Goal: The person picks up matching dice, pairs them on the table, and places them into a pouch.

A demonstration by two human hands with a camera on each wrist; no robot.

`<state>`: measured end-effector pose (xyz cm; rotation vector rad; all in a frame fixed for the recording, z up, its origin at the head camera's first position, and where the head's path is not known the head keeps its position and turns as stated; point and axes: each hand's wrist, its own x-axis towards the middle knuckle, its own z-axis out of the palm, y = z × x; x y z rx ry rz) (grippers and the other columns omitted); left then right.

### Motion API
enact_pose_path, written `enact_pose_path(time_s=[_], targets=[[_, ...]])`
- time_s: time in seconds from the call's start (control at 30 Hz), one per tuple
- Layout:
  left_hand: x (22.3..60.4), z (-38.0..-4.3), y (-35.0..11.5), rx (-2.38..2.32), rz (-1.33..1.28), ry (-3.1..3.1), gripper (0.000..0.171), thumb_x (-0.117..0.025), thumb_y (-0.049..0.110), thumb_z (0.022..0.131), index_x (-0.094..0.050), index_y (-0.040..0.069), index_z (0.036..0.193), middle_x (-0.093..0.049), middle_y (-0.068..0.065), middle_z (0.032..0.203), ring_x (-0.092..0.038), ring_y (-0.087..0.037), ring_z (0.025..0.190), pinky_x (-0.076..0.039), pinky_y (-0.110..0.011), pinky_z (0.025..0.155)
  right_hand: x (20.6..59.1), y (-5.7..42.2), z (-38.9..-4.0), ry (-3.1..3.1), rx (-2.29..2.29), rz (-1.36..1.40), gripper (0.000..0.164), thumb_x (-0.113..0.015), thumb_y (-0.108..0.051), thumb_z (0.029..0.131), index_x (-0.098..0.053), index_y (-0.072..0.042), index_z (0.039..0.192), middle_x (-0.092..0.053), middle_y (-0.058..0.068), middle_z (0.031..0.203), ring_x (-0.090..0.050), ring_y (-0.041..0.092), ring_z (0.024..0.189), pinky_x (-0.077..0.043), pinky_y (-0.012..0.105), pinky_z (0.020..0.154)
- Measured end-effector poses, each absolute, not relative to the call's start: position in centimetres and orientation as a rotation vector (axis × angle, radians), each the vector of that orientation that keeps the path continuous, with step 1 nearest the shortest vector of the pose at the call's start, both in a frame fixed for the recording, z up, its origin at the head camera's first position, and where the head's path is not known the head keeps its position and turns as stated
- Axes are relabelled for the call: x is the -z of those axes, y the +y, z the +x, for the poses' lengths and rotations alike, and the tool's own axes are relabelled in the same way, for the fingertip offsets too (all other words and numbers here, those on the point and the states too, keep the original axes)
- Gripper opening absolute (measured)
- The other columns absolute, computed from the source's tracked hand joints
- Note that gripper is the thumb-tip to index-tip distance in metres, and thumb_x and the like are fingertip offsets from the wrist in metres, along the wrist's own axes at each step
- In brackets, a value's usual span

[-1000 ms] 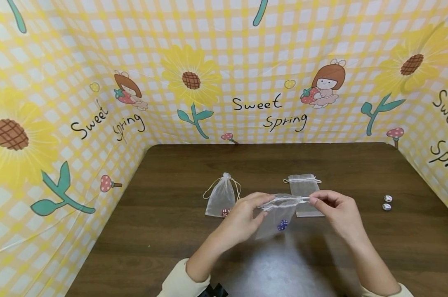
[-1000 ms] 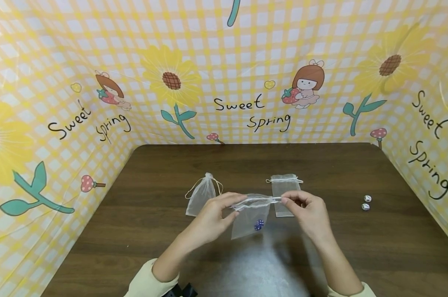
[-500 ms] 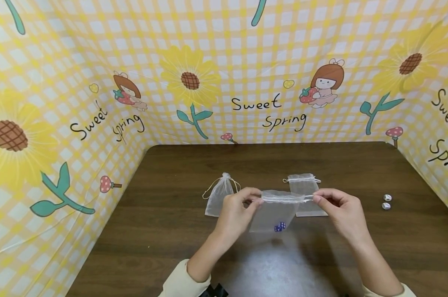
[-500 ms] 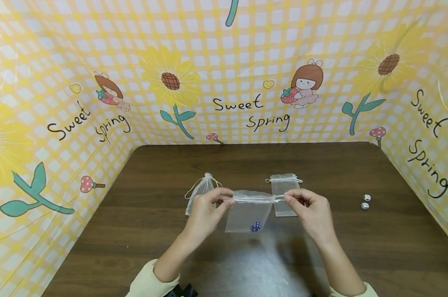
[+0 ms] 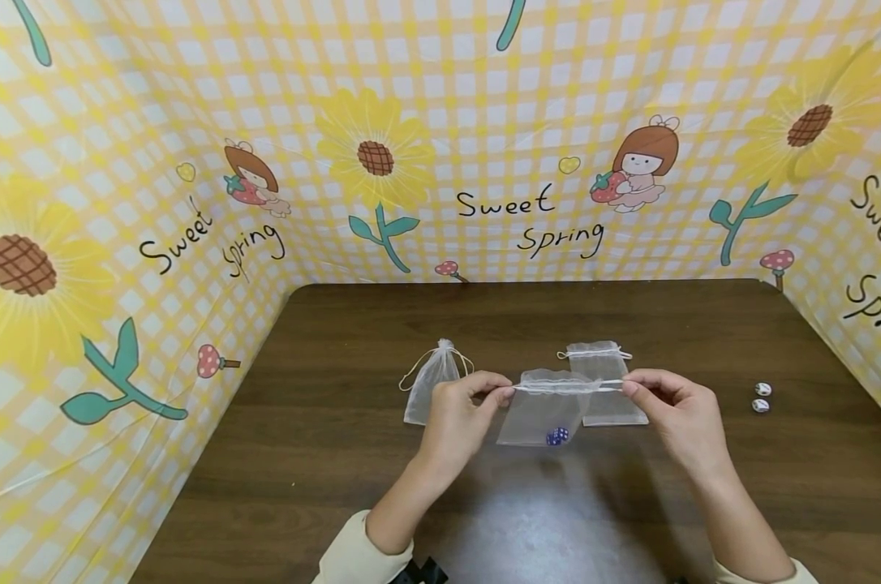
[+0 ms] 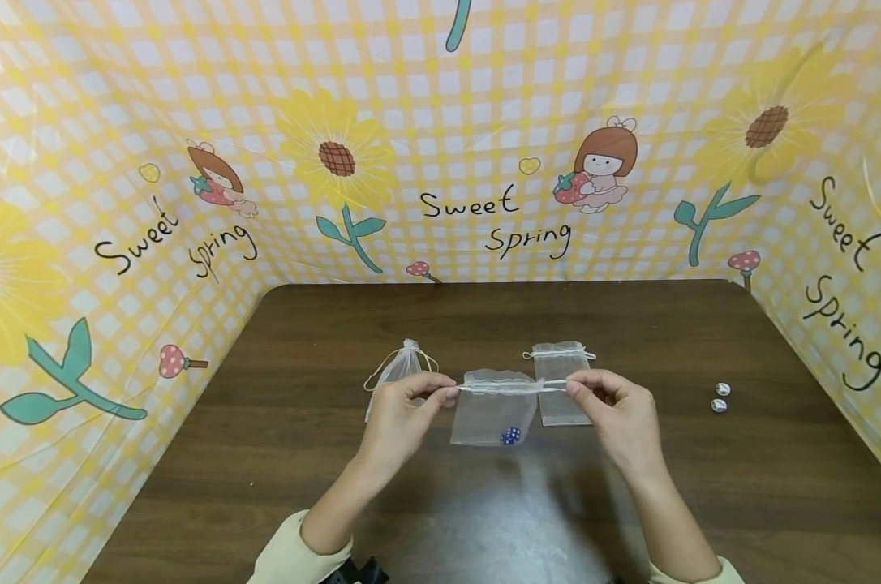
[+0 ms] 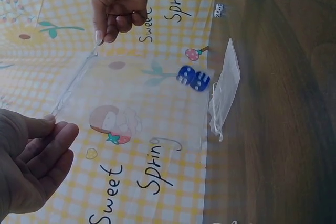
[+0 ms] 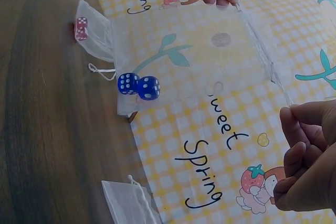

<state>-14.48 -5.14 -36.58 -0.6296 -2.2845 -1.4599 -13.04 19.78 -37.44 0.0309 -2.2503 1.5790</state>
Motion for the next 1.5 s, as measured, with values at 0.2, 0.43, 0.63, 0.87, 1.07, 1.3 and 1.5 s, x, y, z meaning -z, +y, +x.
enact_pose_path(time_s=[0.2, 0.43, 0.63, 0.87, 1.07, 1.3, 1.5], targets=[[36.5, -14.4, -5.2, 1.490, -0.627, -2.263, 0.004, -0.070, 0.004, 0.080, -0.070, 0.000, 0.082, -0.069, -0.006, 0.073, -0.065, -0.009, 0.064, -0.052, -0.019, 0.059, 37.4, 19.7, -13.1, -2.198, -1.600, 0.001, 0.007, -0.069, -0.003, 0.082, -0.068, 0.002, 0.086, -0.055, -0.012, 0.063, -0.044, 0.004, 0.056, -0.035, 0.020, 0.046], [36.4, -14.4, -5.3, 1.475, -0.616, -2.255, 0.004, -0.070, 0.004, 0.080, -0.071, 0.001, 0.083, -0.069, -0.006, 0.073, -0.065, -0.009, 0.064, -0.051, -0.019, 0.057, 37.3, 19.5, -13.0, -2.128, -1.642, -0.068, 0.007, -0.068, -0.002, 0.082, -0.068, 0.003, 0.086, -0.059, -0.012, 0.066, -0.047, 0.004, 0.058, -0.037, 0.017, 0.048], [36.5, -14.5, -5.5, 1.480, -0.613, -2.259, 0.004, -0.070, 0.002, 0.079, -0.071, 0.000, 0.083, -0.069, -0.007, 0.073, -0.065, -0.009, 0.063, -0.052, -0.021, 0.058, 37.2, 19.4, -13.2, -2.027, -1.710, -0.107, 0.004, -0.067, 0.004, 0.081, -0.068, 0.004, 0.085, -0.063, -0.011, 0.069, -0.052, 0.004, 0.063, -0.041, 0.015, 0.055], [36.6, -14.6, -5.6, 1.457, -0.619, -2.255, 0.004, -0.070, 0.003, 0.079, -0.071, 0.000, 0.082, -0.068, -0.006, 0.071, -0.064, -0.009, 0.062, -0.053, -0.027, 0.057, 37.2, 19.2, -13.4, -1.851, -1.837, -0.157, 0.012, -0.063, 0.012, 0.080, -0.068, 0.001, 0.080, -0.063, -0.005, 0.068, -0.052, 0.006, 0.063, -0.041, 0.014, 0.056], [36.5, -14.5, -5.6, 1.446, -0.616, -2.267, 0.004, -0.070, 0.006, 0.080, -0.071, 0.001, 0.081, -0.068, -0.004, 0.070, -0.064, -0.007, 0.061, -0.051, -0.019, 0.056, 37.2, 18.9, -13.5, -1.697, -1.902, -0.143, 0.013, -0.061, 0.015, 0.080, -0.067, 0.003, 0.078, -0.063, -0.003, 0.066, -0.052, 0.007, 0.062, -0.041, 0.014, 0.056], [36.6, -14.4, -5.5, 1.461, -0.618, -2.262, 0.003, -0.070, 0.004, 0.080, -0.071, 0.001, 0.080, -0.068, -0.004, 0.070, -0.064, -0.009, 0.060, -0.051, -0.020, 0.056, 37.3, 18.5, -13.6, -1.597, -1.911, -0.112, 0.015, -0.058, 0.014, 0.082, -0.065, 0.002, 0.077, -0.062, -0.003, 0.066, -0.054, 0.006, 0.062, -0.042, 0.014, 0.058], [36.7, -14.3, -5.3, 1.439, -0.650, -2.258, 0.004, -0.069, 0.005, 0.080, -0.070, 0.000, 0.079, -0.068, -0.006, 0.071, -0.064, -0.010, 0.061, -0.052, -0.023, 0.055, 37.1, 18.3, -13.6, -1.439, -1.995, -0.135, 0.022, -0.057, 0.015, 0.083, -0.066, -0.003, 0.075, -0.062, -0.001, 0.067, -0.055, 0.007, 0.064, -0.044, 0.014, 0.061]])
